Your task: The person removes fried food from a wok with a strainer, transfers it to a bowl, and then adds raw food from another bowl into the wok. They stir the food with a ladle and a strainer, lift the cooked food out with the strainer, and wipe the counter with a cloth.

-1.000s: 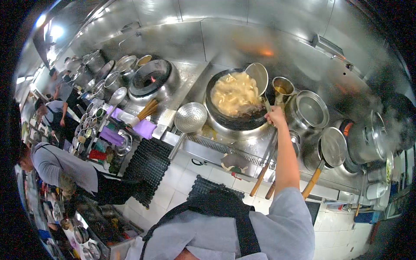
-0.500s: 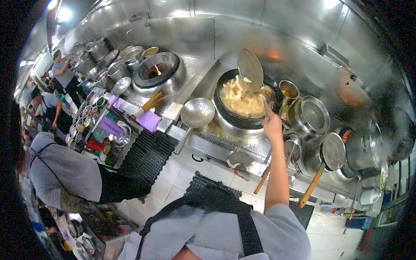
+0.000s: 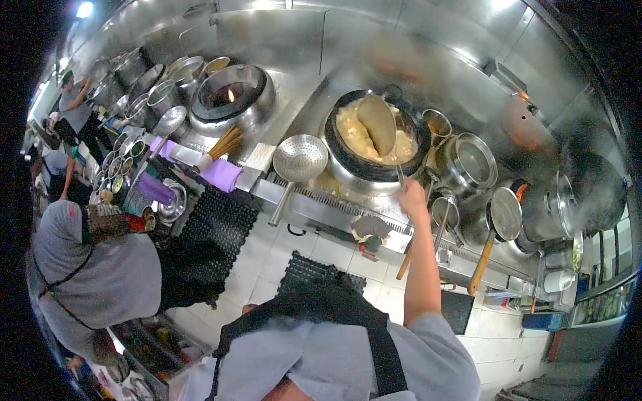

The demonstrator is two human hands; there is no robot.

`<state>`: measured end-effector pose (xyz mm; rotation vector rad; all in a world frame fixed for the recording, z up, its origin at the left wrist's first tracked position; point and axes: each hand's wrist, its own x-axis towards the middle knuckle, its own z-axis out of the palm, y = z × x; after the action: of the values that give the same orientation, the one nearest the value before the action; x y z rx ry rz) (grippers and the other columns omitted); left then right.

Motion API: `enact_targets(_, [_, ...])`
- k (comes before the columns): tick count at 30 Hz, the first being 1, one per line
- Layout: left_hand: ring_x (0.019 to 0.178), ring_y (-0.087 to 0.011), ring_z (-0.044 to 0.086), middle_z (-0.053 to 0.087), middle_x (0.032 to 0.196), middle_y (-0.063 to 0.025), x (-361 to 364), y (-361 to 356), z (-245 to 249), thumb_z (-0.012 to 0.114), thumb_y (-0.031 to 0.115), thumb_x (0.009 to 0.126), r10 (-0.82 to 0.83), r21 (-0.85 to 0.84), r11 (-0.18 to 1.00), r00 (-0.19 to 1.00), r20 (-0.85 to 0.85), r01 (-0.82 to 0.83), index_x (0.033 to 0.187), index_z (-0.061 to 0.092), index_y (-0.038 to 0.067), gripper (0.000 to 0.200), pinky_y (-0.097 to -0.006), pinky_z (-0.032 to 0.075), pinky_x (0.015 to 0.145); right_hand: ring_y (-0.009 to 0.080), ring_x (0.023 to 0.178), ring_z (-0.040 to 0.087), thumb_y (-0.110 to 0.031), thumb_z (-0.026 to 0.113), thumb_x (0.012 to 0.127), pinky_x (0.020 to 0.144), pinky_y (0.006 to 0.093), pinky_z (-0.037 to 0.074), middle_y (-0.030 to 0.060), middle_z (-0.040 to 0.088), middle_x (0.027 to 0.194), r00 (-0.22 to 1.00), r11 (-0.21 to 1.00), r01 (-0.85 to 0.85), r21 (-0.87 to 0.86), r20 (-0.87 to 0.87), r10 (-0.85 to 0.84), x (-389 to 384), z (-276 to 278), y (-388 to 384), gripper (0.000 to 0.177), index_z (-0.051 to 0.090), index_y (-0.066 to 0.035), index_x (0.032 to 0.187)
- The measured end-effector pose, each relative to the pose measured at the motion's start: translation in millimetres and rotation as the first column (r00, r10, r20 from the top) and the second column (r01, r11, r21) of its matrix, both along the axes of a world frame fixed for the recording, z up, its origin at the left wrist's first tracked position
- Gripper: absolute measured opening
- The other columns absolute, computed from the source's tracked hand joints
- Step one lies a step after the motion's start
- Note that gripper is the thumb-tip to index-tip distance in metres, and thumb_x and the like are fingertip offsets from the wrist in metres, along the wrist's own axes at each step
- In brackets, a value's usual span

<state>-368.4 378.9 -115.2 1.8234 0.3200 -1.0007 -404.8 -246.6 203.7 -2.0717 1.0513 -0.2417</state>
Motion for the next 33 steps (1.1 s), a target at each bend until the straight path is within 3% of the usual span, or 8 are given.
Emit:
enact_targets(8, [0.068,-0.0281,0.066,0.063,0.086,-0.0145,10.1,6.1,-14.5,0.051,0.013,0.089,-0.245,-0.239,0.930,0.956,0.163,0.279,0.100,0.057,0.002,0.016,-0.0445,0.053,0.060,0.0270,0.071,0.069,-0.005,0.059,0.076,0.064,0.0412,0.052,0.0190,0.065,0.074,0.969,0.737,-0.021,-0.676,0.167,0.181,50.1,-25.2,-17.4,0.042,0.061,0.003,0.117])
enact_targets(13, [0.067,-0.0232,0.066,0.056,0.056,-0.0073,3.1,-8.6,-104.9,0.061,0.021,0.079,-0.706,0.524,0.617,0.118,0.699,0.587,0.058,0.061,0.005,0.026,-0.0375,0.050,0.054,0.0377,0.066,0.068,-0.002,0.052,0.081,0.059,0.0443,0.053,0.0247,0.065,0.072,0.988,0.928,-0.091,-0.361,0.085,0.130,86.9,-4.2,-46.8,0.032,0.062,-0.002,0.111])
enact_targets(16, [0.065,-0.0225,0.065,0.056,0.057,-0.0073,-10.4,-18.1,-108.9,0.062,0.021,0.078,-0.597,0.308,0.785,0.521,0.610,0.538,0.060,0.062,0.005,0.024,-0.0369,0.049,0.054,0.0255,0.053,0.066,-0.001,0.050,0.082,0.048,0.0409,0.051,0.0180,0.062,0.063,0.920,0.645,0.030,-0.764,0.273,0.282,88.7,-34.4,-51.4,0.033,0.063,-0.003,0.113])
enact_targets(20, [0.063,-0.0215,0.063,0.057,0.057,-0.0073,-19.3,-31.8,-111.4,0.062,0.021,0.077,-0.396,0.164,0.918,0.812,0.429,0.361,0.061,0.063,0.006,0.022,-0.0362,0.048,0.053,0.0432,0.087,0.065,-0.003,0.063,0.074,0.077,0.0451,0.051,0.0274,0.066,0.084,0.987,0.991,0.009,0.131,0.158,-0.029,49.9,28.3,-37.0,0.035,0.065,-0.002,0.109])
enact_targets(25, [0.060,-0.0203,0.061,0.058,0.059,-0.0072,3.3,-87.5,-93.8,0.063,0.021,0.076,-0.050,-0.071,0.995,0.951,0.304,0.075,0.063,0.065,0.006,0.020,-0.0353,0.047,0.052,0.0199,0.046,0.056,0.003,0.049,0.078,0.042,0.0334,0.045,0.0096,0.062,0.066,0.971,0.858,0.003,-0.514,0.207,0.121,-11.9,3.4,-122.8,0.041,0.063,-0.002,0.116])
enact_targets(27, [0.055,-0.0135,0.055,0.064,0.067,-0.0053,55.8,-155.0,-21.5,0.067,0.021,0.082,-0.592,0.088,0.771,0.658,0.465,0.631,0.072,0.067,0.004,0.020,-0.0306,0.043,0.048,0.0235,0.044,0.056,0.002,0.050,0.079,0.042,0.0358,0.045,0.0115,0.062,0.066,0.974,0.749,0.014,-0.662,0.178,0.140,-24.0,-7.7,-148.1,0.029,0.063,-0.001,0.105])
enact_targets(29, [0.060,-0.0114,0.056,0.062,0.070,-0.0009,72.9,-263.1,73.9,0.065,0.024,0.090,-0.035,-0.531,0.847,0.999,-0.028,0.015,0.082,0.065,0.005,0.021,-0.0256,0.043,0.052,0.0260,0.045,0.056,0.001,0.050,0.080,0.042,0.0379,0.045,0.0126,0.061,0.065,0.973,0.703,0.045,-0.710,0.190,0.129,-31.2,-8.7,-159.2,0.020,0.062,0.000,0.097])
enact_targets(33, [0.077,-0.0166,0.063,0.066,0.088,-0.0062,116.3,-420.8,154.9,0.063,0.018,0.093,-0.048,-0.736,0.668,0.982,-0.183,-0.105,0.098,0.064,0.004,0.015,-0.0295,0.051,0.066,0.0172,0.049,0.058,0.000,0.051,0.085,0.038,0.0330,0.044,0.0097,0.061,0.066,0.990,0.992,0.118,-0.036,0.087,-0.115,-52.5,8.6,-109.7,0.014,0.061,0.000,0.094])
